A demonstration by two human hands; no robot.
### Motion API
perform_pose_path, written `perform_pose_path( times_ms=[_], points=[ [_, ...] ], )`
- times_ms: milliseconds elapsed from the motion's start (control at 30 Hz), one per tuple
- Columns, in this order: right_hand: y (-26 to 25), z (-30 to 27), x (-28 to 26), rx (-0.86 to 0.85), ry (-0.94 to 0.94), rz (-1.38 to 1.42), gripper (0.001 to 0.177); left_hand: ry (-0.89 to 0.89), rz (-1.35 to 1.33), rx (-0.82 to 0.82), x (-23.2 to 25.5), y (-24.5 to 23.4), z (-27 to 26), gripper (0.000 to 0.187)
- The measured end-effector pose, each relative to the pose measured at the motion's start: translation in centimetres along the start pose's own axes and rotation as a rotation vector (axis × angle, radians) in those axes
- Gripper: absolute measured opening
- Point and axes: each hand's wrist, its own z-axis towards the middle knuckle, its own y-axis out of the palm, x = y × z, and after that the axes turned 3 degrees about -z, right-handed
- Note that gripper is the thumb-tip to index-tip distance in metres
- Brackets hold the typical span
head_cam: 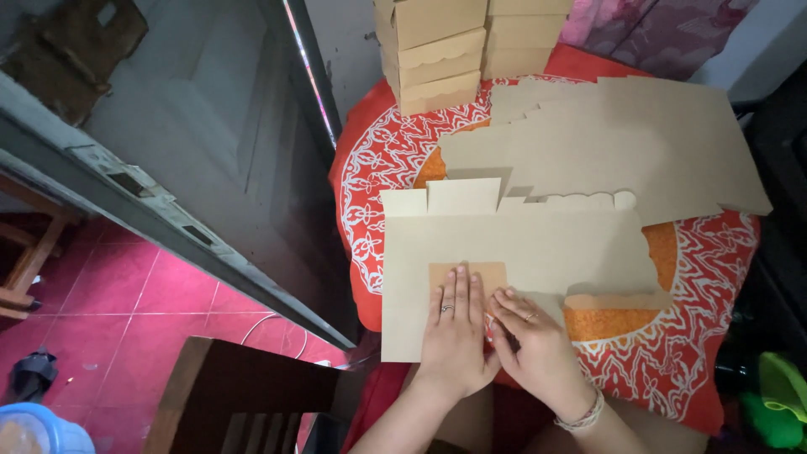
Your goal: Folding flat cardboard cutouts into boxes and stacking them on a table.
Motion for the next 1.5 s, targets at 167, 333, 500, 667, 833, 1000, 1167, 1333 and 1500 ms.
perform_pose_path(
  times_ms=[167, 333, 500, 667, 833, 1000, 1167, 1333, 1500],
  points=[
    [-0.6, -0.4, -1.3, -0.058, 0.021, -0.216, 0.038, -0.014, 0.238, 0.067, 0.1, 0.5, -0.2, 0.104],
    [-0.6, -0.1, -1.4, -0.089, 0.019, -0.302, 0.036, -0.005, 0.244, 0.065, -0.1, 0.9, -0.2, 0.111],
    [-0.7, -0.5, -1.2, -0.149, 0.059, -0.280, 0.042, 0.007, 0.246, 0.073, -0.3, 0.9, -0.4, 0.112],
    [-0.8, -0.6, -1.0, -0.158, 0.047, -0.218, 0.043, -0.026, 0.302, 0.124, -0.9, 0.8, -0.9, 0.125],
    [-0.6, -0.7, -0.8, -0.176, 0.096, -0.196, 0.039, -0.060, 0.307, 0.062, -1.8, -0.6, -1.6, 0.138],
    [-0.8, -0.5, -0.7, -0.177, 0.090, -0.167, 0.040, -0.063, 0.312, 0.065, -1.8, -0.5, -1.6, 0.138],
    [-1.0, -0.7, -0.7, -0.179, 0.048, -0.204, 0.044, -0.035, 0.265, 0.070, -2.4, -1.4, -1.7, 0.134],
    [0.2, -1.9, 0.8, -0.129, 0.055, -0.196, 0.054, -0.050, -0.242, -0.199, -4.3, -5.5, -2.6, 0.132],
    [-0.7, -2.0, 2.3, -0.181, 0.121, 0.022, 0.044, -0.113, -0.277, -0.318, -6.6, -7.5, -3.3, 0.103]
  ],
)
